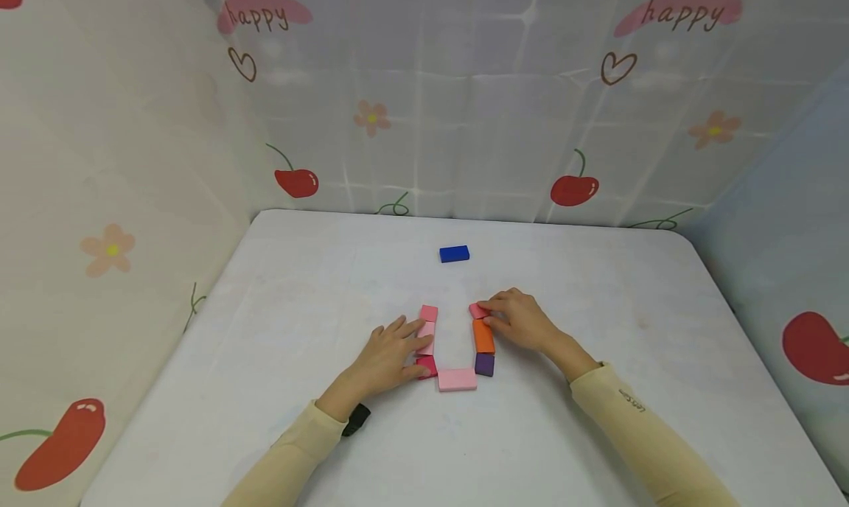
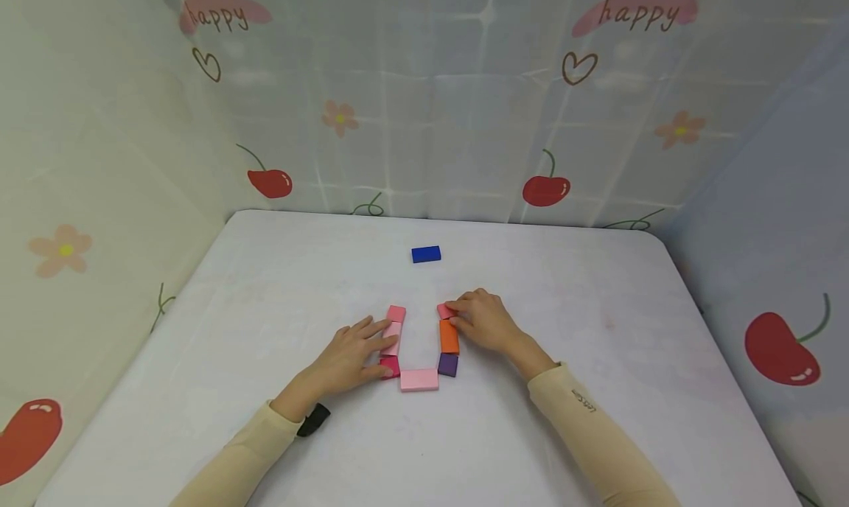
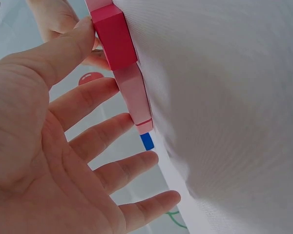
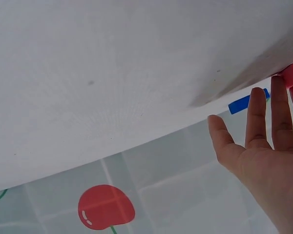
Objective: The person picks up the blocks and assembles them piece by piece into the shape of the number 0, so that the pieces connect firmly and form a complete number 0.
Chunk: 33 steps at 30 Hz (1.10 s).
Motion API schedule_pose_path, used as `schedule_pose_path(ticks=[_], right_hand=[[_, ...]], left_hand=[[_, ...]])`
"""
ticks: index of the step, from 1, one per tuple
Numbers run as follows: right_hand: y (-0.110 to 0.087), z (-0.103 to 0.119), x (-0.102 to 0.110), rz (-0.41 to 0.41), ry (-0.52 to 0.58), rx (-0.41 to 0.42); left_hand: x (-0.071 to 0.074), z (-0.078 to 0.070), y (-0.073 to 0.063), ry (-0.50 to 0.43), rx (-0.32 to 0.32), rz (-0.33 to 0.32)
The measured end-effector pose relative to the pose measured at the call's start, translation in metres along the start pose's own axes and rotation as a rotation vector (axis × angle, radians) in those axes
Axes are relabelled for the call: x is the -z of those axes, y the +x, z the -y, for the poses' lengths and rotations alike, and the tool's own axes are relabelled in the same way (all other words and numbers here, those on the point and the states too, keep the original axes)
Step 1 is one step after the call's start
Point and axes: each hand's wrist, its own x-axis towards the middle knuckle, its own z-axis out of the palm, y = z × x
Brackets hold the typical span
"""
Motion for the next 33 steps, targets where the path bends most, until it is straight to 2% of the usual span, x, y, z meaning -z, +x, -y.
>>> schedule_pose_path(ticks=[29, 33], right_hand=[[-0.0004, 0.0048, 0.0019, -0.007, -0.007, 0.027], [0.0045, -0.0004, 0.0068, -0.008, 0.015, 0.000]], left_hand=[[0.0007, 0.0010, -0.0003, -0.007, 0.021, 0.026], [0.0010, 0.0005, -0.0006, -0.012, 0.022, 0.028]])
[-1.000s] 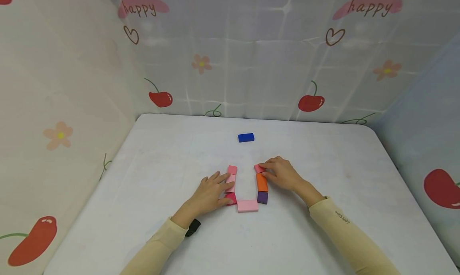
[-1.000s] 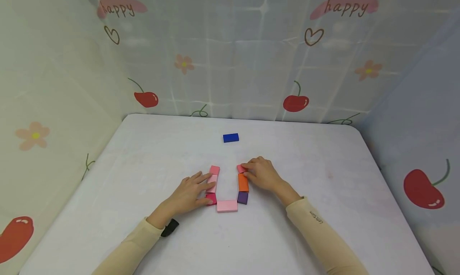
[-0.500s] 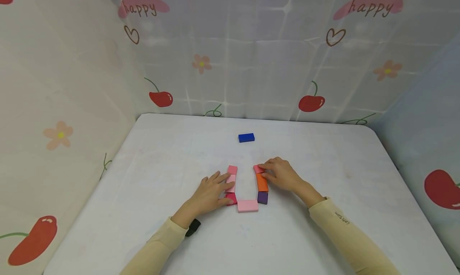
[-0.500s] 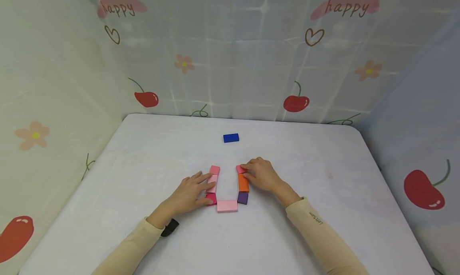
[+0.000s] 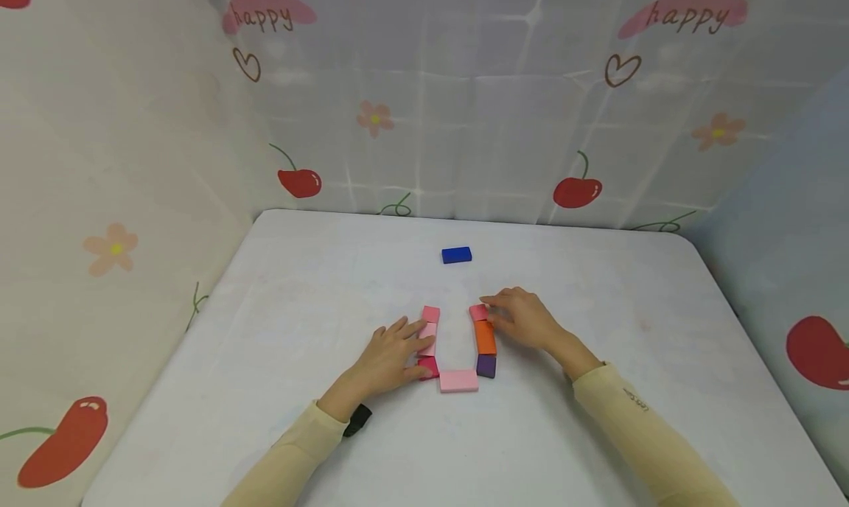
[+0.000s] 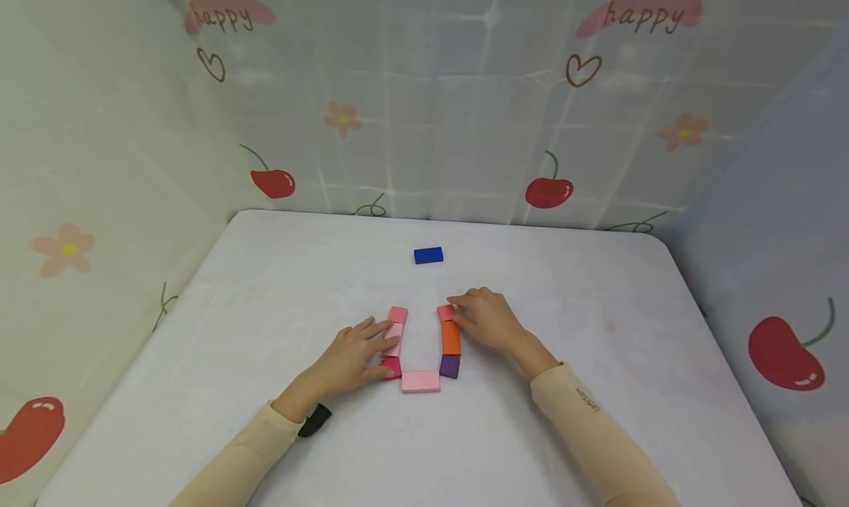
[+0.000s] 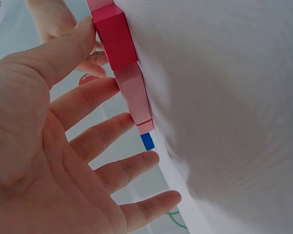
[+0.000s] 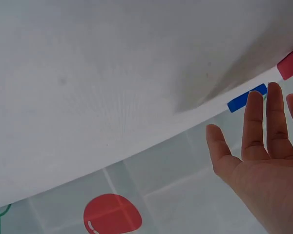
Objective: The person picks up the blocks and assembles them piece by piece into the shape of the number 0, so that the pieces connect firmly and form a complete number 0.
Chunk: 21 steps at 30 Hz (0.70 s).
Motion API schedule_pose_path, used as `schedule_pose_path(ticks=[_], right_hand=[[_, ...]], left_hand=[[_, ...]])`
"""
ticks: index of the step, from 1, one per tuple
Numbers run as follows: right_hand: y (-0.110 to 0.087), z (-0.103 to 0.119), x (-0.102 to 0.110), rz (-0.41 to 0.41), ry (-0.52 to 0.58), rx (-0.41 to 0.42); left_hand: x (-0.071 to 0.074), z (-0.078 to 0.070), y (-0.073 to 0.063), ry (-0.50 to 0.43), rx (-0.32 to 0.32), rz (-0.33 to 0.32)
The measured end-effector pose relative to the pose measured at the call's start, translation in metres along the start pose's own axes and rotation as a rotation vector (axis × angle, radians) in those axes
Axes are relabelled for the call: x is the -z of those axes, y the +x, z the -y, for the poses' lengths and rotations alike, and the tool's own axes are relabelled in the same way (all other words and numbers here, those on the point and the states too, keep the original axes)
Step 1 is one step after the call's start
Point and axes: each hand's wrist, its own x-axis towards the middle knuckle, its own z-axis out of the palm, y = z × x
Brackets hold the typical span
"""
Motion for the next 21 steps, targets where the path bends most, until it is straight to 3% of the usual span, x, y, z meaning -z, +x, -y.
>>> schedule_pose_path(ticks=[11, 17, 21], right_hand=[[0.065, -0.023, 0.018, -0.046, 0.166, -0.186], [0.098, -0.032, 0.013, -0.030, 0.170, -0.254], [0.112, -0.038, 0.008, -0.017, 0.240, -0.293]], left_hand=[[0.000, 0.001, -0.002, 0.004, 0.011, 0.006], [-0.002, 0.002, -0.001, 0.023, -0.004, -0.001], [-0.002, 0.001, 0.000, 0.017, 0.002, 0.005]])
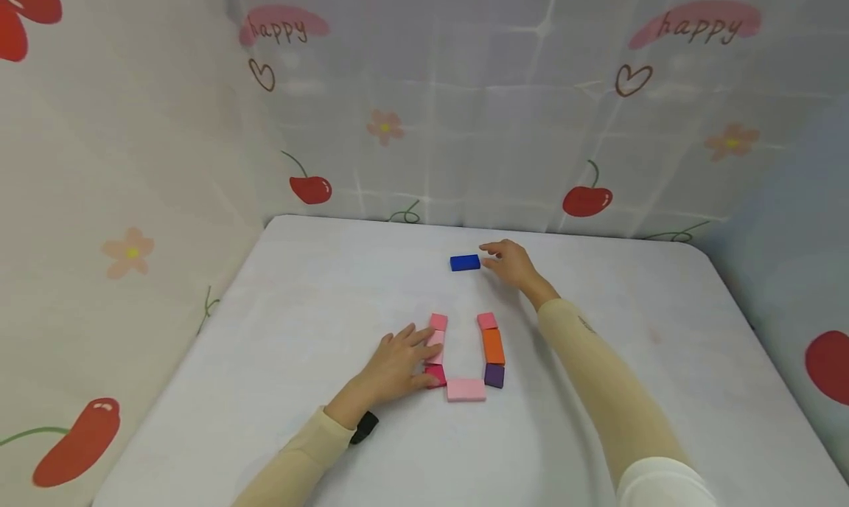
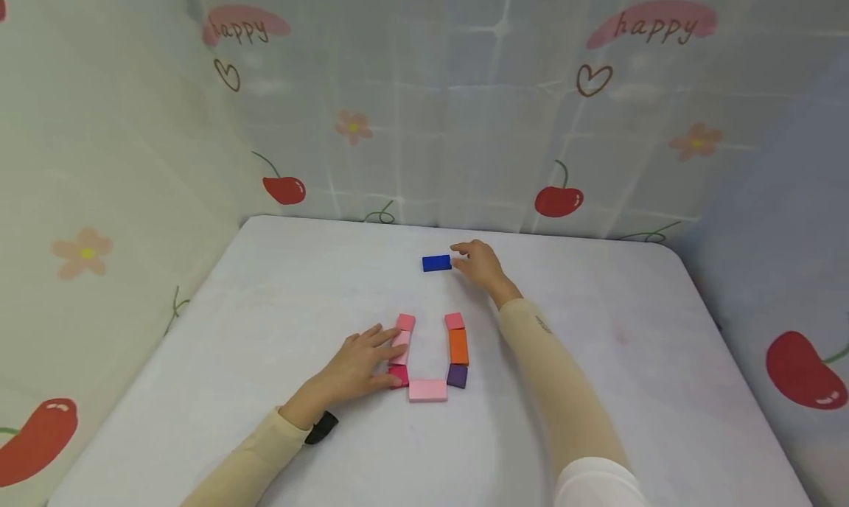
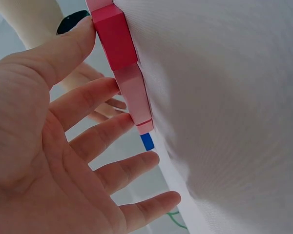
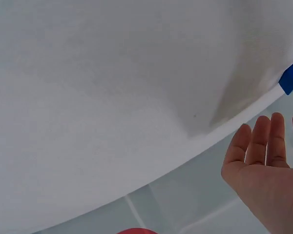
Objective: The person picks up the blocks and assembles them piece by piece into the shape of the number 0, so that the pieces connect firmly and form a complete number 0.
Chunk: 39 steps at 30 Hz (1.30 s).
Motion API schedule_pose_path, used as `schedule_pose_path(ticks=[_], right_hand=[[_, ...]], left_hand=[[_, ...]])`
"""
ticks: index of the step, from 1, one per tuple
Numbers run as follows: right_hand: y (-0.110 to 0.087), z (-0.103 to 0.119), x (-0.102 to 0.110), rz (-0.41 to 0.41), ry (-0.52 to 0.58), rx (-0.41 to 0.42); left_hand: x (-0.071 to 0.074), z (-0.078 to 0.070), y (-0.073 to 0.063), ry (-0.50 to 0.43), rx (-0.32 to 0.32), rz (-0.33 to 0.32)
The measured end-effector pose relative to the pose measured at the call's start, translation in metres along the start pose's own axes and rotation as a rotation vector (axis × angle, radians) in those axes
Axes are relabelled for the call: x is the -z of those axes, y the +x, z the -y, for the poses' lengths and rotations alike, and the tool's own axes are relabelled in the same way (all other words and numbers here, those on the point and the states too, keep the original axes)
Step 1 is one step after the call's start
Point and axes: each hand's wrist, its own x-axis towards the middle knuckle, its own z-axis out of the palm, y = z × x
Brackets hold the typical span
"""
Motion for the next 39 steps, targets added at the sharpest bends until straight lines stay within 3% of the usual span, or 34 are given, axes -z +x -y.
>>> schedule_pose_path(ticks=[10, 21, 28, 39], right_hand=[[0.008, -0.011, -0.006, 0.076, 0.165, -0.086], [0.012, -0.016, -0.008, 0.070, 0.133, -0.116], [0.008, -0.015, -0.007, 0.090, 0.188, -0.159], [-0.009, -0.007, -0.007, 0.170, 0.264, -0.142]], left_hand=[[-0.005, -0.006, -0.001, -0.020, 0.008, 0.016], [-0.006, -0.006, -0.001, -0.004, 0.005, -0.003], [-0.001, -0.005, -0.001, 0.017, -0.006, -0.010], [0.001, -0.003, -0.001, 0.011, 0.011, 0.004]])
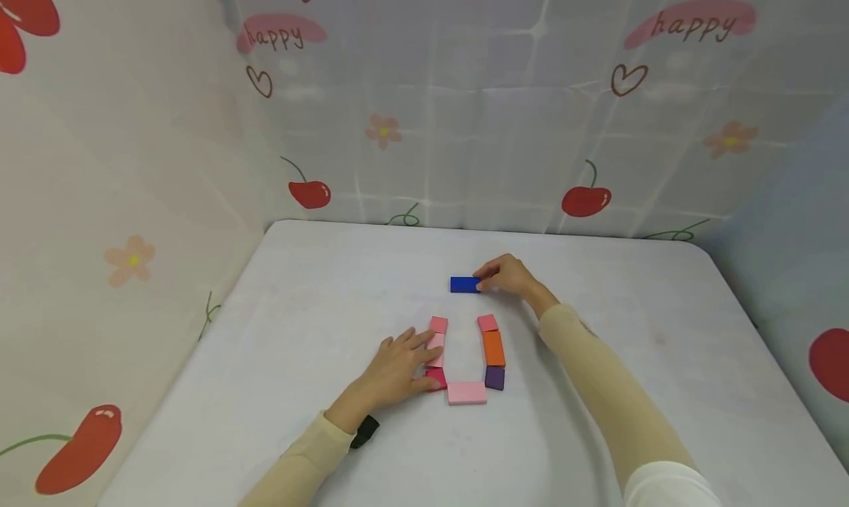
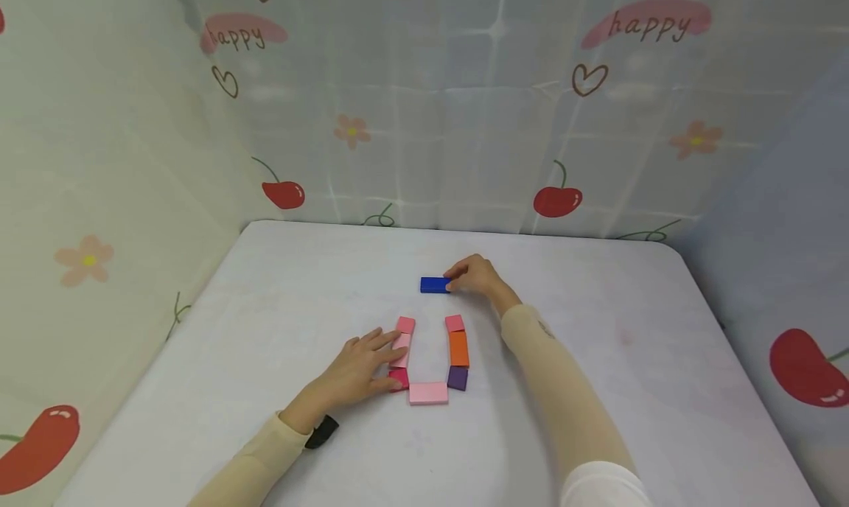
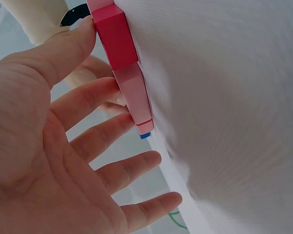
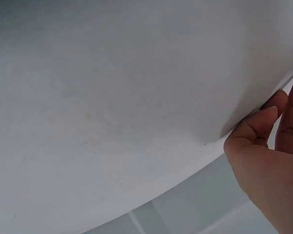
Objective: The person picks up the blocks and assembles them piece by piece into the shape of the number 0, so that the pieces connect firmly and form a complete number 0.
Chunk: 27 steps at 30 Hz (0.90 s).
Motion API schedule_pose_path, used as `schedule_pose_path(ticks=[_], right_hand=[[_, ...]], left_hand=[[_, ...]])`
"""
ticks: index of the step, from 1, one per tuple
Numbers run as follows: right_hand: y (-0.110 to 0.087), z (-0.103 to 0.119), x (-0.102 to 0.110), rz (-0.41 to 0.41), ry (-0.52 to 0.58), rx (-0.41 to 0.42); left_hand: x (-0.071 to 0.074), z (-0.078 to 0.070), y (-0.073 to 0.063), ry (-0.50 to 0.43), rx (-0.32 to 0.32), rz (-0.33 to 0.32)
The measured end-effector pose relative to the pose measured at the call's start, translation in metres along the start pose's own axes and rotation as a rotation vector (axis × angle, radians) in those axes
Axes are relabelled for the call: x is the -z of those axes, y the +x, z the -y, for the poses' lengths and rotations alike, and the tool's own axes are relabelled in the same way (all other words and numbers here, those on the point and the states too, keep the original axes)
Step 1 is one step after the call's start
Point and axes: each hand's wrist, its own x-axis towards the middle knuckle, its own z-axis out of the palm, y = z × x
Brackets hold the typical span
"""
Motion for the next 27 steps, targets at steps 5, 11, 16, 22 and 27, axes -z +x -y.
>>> schedule_pose_path(ticks=[5, 11, 16, 22, 27], right_hand=[[-0.008, 0.004, -0.003, 0.032, -0.020, -0.001], [-0.017, 0.006, -0.007, 0.053, -0.040, 0.009], [-0.023, 0.007, -0.010, 0.057, -0.048, 0.001], [-0.028, 0.008, -0.016, 0.045, -0.056, -0.007], [-0.033, 0.007, -0.018, 0.039, -0.055, -0.003]], left_hand=[[0.000, 0.000, 0.001, 0.003, 0.001, 0.002], [-0.001, 0.001, 0.001, 0.000, 0.006, 0.010], [0.000, 0.001, 0.001, -0.003, 0.008, 0.006], [0.000, 0.000, 0.000, 0.004, 0.006, 0.004], [-0.001, 0.000, 0.000, 0.004, 0.002, -0.001]])
